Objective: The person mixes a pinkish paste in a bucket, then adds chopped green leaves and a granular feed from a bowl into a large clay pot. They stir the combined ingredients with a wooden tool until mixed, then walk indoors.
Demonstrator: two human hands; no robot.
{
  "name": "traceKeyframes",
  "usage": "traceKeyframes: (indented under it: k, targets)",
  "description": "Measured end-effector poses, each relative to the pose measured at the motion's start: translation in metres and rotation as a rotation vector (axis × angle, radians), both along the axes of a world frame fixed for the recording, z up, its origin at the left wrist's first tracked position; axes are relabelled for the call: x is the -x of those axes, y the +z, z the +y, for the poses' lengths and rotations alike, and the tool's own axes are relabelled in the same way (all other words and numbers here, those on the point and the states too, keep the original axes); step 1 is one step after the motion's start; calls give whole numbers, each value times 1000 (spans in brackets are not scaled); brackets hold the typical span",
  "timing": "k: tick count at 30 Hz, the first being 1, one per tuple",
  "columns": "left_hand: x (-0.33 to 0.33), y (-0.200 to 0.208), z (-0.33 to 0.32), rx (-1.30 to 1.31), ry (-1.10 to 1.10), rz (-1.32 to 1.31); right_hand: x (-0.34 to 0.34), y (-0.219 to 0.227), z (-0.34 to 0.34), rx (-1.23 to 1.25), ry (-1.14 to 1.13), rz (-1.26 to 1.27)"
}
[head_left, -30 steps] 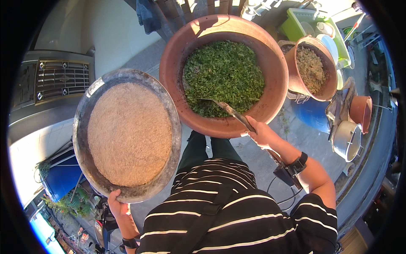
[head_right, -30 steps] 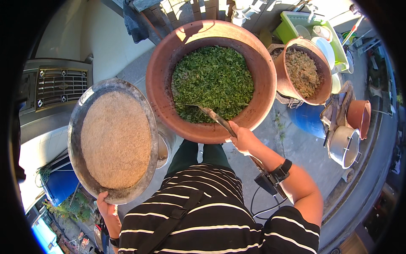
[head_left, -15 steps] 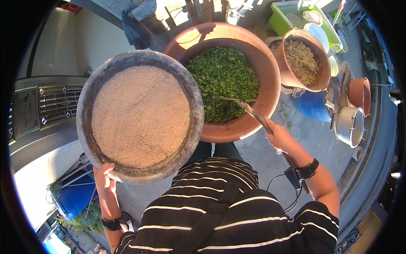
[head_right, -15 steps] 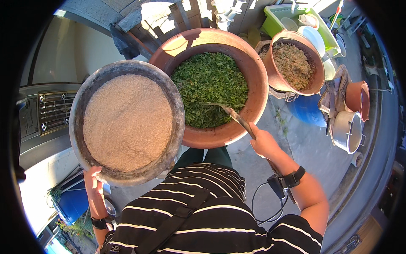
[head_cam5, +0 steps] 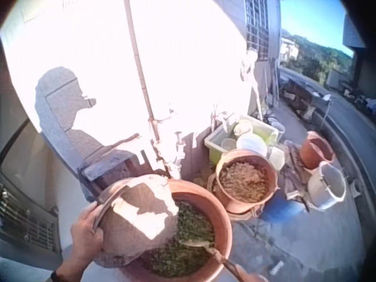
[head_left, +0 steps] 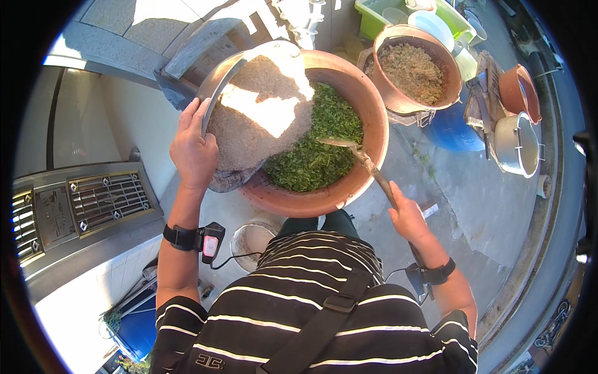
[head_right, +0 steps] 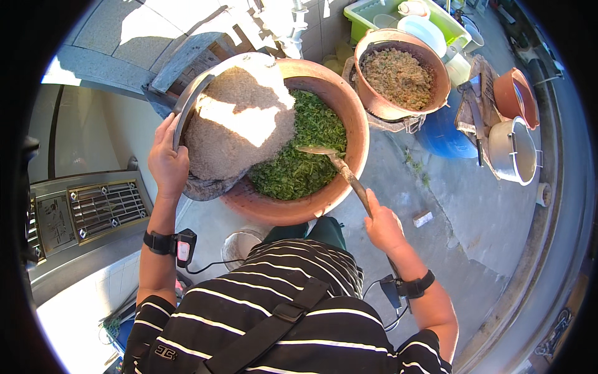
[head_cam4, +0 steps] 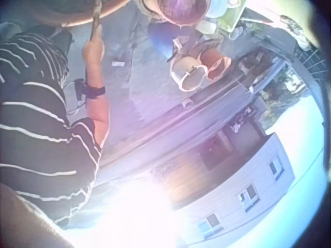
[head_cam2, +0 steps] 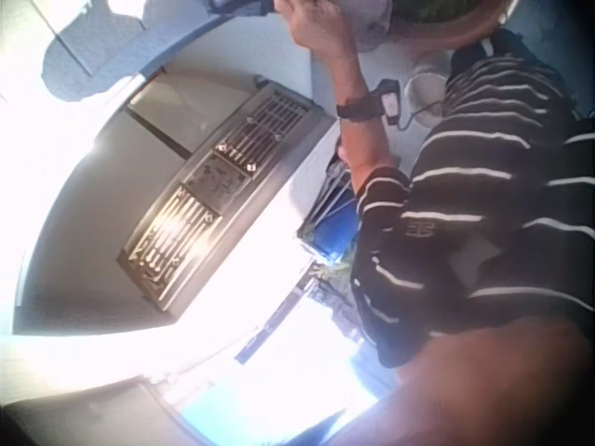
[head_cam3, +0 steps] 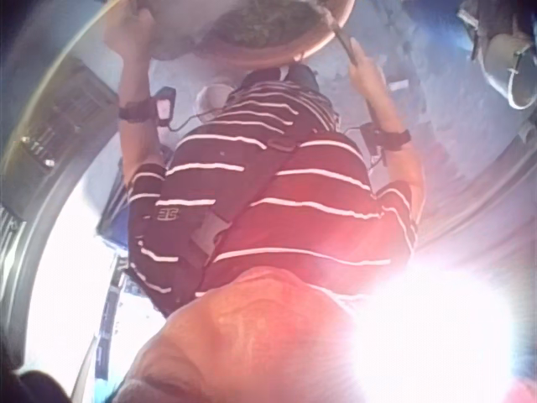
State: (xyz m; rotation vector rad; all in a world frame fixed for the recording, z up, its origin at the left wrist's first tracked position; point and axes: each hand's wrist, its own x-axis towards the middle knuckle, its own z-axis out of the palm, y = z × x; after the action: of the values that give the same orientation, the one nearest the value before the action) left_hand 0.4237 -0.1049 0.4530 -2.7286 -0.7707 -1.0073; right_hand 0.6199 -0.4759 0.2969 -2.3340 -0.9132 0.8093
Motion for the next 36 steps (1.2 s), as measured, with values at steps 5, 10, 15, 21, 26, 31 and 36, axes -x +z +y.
traceKeyframes:
  k: [5,10,15,21,26,31,36]
  targets:
    - [-11,-9,-22,-156,-116,82,16,-8,-15,20,3,-56]
    - [-12,-2,-24,-233,-199,57,20,-9,-16,72,22,-61]
    - [-15,3,-34,-320,-284,172,20,-9,-11,52,54,-96]
    - [-1,13,-50,-330,-392,178,21,-10,-12,64,110,-116]
    - [-7,5,-52,-365,-405,219,17,-11,-12,84,150,-186]
    - [0,19,-56,-384,-428,115,13,-2,-12,119,200,-265]
    - [15,30,-77,-441,-510,295,4,26,-9,138,235,-281]
